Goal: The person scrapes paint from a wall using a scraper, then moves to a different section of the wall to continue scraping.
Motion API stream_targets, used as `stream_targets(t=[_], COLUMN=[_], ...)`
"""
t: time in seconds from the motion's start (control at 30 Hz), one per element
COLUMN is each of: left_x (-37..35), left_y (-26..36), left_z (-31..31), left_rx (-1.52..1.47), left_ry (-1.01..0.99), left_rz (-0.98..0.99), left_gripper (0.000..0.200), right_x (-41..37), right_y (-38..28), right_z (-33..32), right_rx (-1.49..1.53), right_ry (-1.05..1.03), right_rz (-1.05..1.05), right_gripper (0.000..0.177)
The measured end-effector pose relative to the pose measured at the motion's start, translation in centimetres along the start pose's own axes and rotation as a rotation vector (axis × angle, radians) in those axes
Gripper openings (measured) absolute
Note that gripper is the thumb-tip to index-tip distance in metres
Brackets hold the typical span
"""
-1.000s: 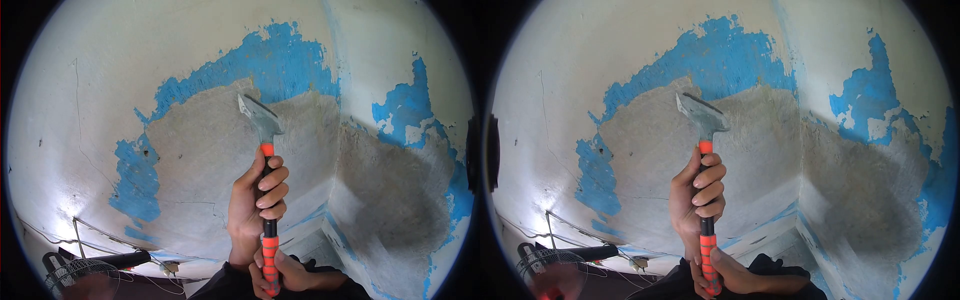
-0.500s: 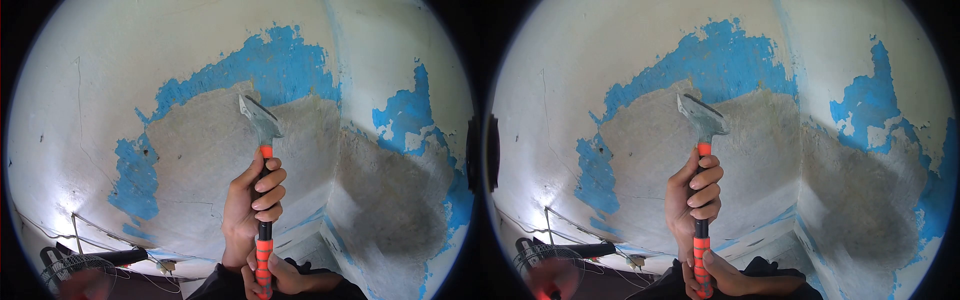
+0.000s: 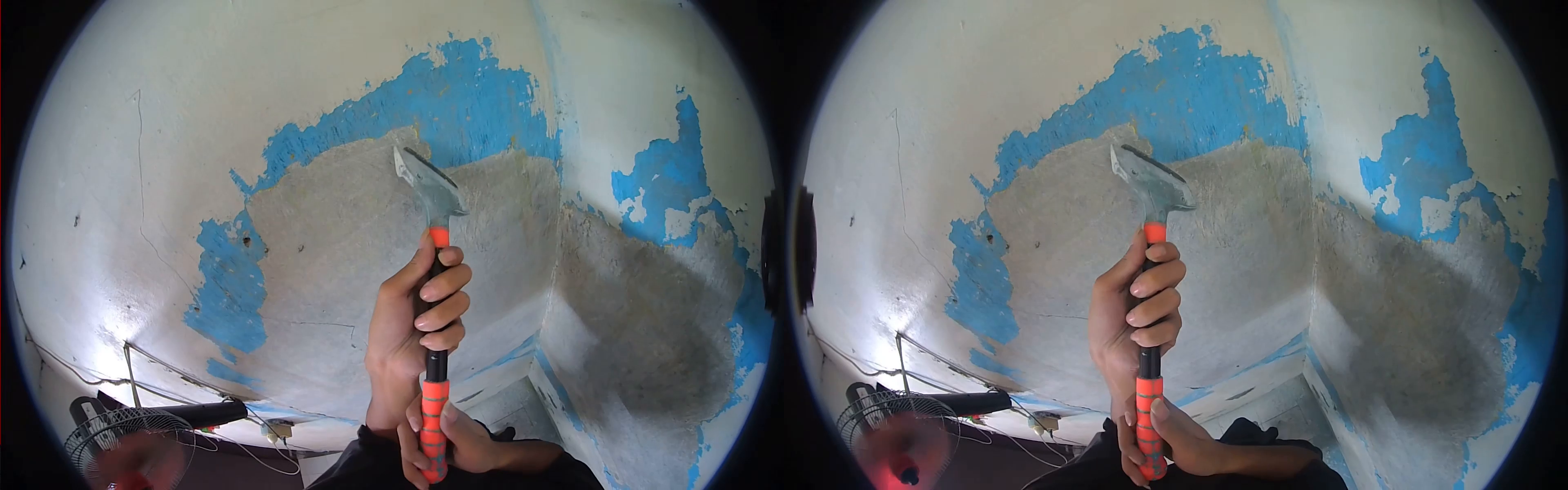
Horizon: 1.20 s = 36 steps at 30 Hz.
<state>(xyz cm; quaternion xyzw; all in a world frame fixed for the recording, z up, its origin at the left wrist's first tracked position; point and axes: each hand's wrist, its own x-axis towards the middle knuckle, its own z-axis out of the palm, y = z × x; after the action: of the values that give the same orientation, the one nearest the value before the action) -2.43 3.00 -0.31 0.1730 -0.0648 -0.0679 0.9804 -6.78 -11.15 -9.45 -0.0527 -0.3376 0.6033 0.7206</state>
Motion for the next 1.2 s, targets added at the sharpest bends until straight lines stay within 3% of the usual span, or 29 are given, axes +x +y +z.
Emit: stream_targets(t=[0.43,1.2], left_x=[-1.0,0.5], left_y=[0.3,0.3], left_z=[0.3,0.4], left_rx=[0.012,0.103], left_ry=[0.098,0.019], left_rz=[-0.003,0.037], left_gripper=[0.031,0.032], right_x=[0.4,-0.2], right_y=[0.7,-0.8], right_z=[-0.1,-0.4], right_rx=[-0.031,-0.069], right_ry=[0.018,0.119], right_rz=[-0.01,-0.014], right_gripper=[0.047,0.048])
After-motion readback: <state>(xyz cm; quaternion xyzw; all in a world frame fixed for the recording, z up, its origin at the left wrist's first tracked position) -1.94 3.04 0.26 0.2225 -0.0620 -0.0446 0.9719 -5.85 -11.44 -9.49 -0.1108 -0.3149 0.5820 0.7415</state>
